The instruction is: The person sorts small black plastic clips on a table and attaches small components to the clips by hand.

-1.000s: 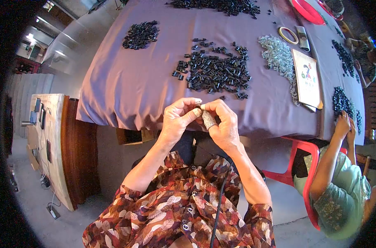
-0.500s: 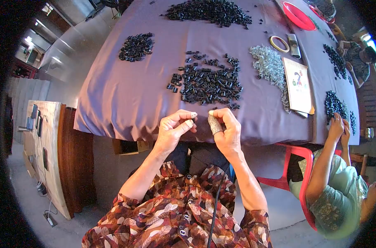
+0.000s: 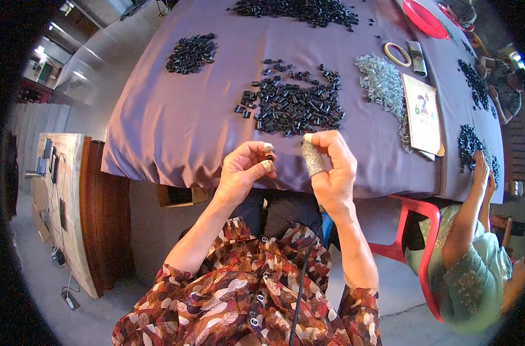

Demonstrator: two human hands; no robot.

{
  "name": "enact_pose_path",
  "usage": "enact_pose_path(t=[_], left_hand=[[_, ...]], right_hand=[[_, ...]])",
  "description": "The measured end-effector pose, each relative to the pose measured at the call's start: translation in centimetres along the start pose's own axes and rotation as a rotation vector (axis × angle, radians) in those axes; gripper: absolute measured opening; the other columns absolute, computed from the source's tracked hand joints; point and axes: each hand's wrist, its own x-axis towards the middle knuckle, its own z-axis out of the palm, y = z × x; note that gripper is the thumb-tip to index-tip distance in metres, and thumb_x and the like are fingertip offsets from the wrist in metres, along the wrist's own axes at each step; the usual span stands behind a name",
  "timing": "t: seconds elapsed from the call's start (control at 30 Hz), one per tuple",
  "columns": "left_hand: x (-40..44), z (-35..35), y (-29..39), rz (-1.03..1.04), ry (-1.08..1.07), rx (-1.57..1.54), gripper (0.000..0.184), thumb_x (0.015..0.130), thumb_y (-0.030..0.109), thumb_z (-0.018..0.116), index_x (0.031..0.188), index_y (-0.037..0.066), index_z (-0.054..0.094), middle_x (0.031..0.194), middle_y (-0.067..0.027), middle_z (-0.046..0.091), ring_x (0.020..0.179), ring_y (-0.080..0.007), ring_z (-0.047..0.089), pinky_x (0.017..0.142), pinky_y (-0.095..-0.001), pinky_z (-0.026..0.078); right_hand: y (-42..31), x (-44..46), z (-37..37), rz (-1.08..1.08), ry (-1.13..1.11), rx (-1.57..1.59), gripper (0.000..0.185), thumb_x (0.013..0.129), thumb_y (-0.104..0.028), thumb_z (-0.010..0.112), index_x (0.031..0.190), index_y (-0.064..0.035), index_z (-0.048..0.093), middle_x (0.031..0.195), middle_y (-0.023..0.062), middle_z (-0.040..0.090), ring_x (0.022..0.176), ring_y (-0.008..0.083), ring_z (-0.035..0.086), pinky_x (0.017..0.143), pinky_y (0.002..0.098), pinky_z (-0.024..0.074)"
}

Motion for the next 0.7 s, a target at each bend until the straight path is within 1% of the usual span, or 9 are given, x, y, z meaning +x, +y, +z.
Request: enact_pose_path(t=[0.07,0.27,0.47,0.57,0.7], left_hand=[[0.0,0.0,0.0,-0.006,0.003,0.015,0.02,0.08,-0.001,0.059,0.099,0.002,0.055,0.089,-0.0052,0.058,0.075,-0.0103,0.056,0.07,-0.0265,0.05],[0.1,0.1,0.1,-0.018,-0.002,0.023,0.017,0.08,-0.001,0.059,0.097,0.002,0.055,0.088,-0.0047,0.058,0.076,-0.01,0.056,0.071,-0.0262,0.05],[-0.1,0.1,0.1,-0.013,0.001,0.024,0.018,0.08,-0.001,0.059,0.098,0.002,0.055,0.089,-0.0043,0.058,0.076,-0.01,0.056,0.071,-0.0259,0.05],[0.0,-0.2,-0.2,0.001,-0.021,0.015,0.019,0.08,-0.001,0.059,0.099,0.002,0.055,0.089,-0.0042,0.058,0.076,-0.01,0.056,0.071,-0.0257,0.049],[0.1,-0.1,-0.2,0.026,-0.021,-0.013,0.021,0.08,-0.001,0.06,0.099,0.002,0.055,0.089,-0.0042,0.058,0.076,-0.0098,0.056,0.071,-0.0256,0.049]], right_hand=[[0.5,-0.5,0.4,0.033,-0.027,0.003,0.023,0.067,0.014,0.052,0.087,0.0025,0.056,0.081,0.0071,0.057,0.073,0.0144,0.054,0.07,0.0242,0.0438],[1.4,-0.9,0.6,0.01,-0.081,-0.07,0.025,0.067,0.014,0.051,0.088,0.0023,0.055,0.082,0.0091,0.057,0.073,0.017,0.056,0.07,0.0246,0.0443],[-0.1,-0.7,0.1,-0.037,-0.055,-0.046,0.024,0.067,0.014,0.051,0.088,0.0024,0.055,0.082,0.0091,0.056,0.073,0.0171,0.054,0.069,0.0242,0.0437],[-1.3,-0.2,-0.7,-0.11,-0.03,-0.029,0.023,0.067,0.014,0.051,0.087,0.0022,0.054,0.082,0.0092,0.056,0.073,0.0174,0.054,0.069,0.0243,0.0435],[-1.4,0.1,-0.6,-0.134,-0.027,-0.042,0.022,0.068,0.014,0.052,0.086,0.002,0.054,0.082,0.0096,0.056,0.073,0.0176,0.054,0.069,0.0249,0.0438]])
